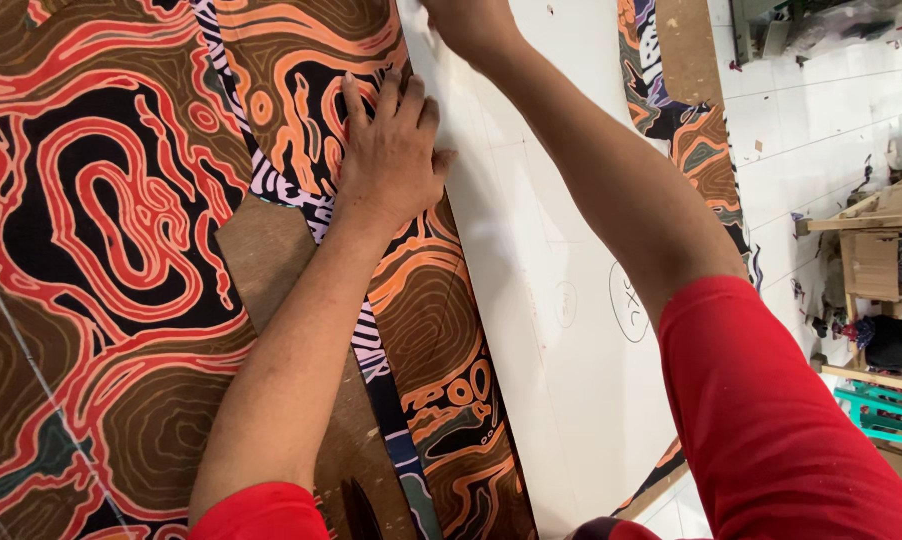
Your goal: The person places a paper pattern on patterned fabric and uses chalk to trace the outline. They use a metal ruler to draw straight lines and measure sections of the pattern. The person adjusts the pattern and fabric as needed while marking.
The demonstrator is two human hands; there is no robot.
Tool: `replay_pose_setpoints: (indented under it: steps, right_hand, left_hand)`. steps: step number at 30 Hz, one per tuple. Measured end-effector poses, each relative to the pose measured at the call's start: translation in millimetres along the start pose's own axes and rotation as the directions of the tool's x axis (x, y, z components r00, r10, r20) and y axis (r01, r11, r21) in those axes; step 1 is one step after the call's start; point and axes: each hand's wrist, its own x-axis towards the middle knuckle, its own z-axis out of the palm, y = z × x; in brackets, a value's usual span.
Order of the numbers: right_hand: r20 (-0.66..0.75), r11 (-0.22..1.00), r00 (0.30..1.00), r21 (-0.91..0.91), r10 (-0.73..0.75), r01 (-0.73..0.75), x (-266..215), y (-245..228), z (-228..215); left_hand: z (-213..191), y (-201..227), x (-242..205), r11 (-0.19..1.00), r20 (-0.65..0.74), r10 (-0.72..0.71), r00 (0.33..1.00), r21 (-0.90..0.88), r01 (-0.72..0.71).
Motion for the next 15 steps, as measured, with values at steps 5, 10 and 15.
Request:
replay_pose_setpoints:
  steps: [5, 10, 15]
  right_hand:
    - [-0.002, 0.988, 0.998, 0.143, 0.058, -0.057, -57, -23, -2]
    - [-0.001, 0.990, 0.998, 0.133, 0.058, -0.057, -66, -35, -1]
    - [-0.107, 0.985, 0.981, 0.037, -0.163, 0.167, -65, -23, 8]
  left_hand:
    - [5, -2, 0, 0.994, -0.125, 0.020, 0.992, -0.100, -0.032]
    - [1, -20, 8, 0.916, -0.207, -0.138, 0.968, -0.398, 0.045]
    - [8, -52, 42, 0.957, -0.415, 0.025, 0.910, -0.253, -0.141]
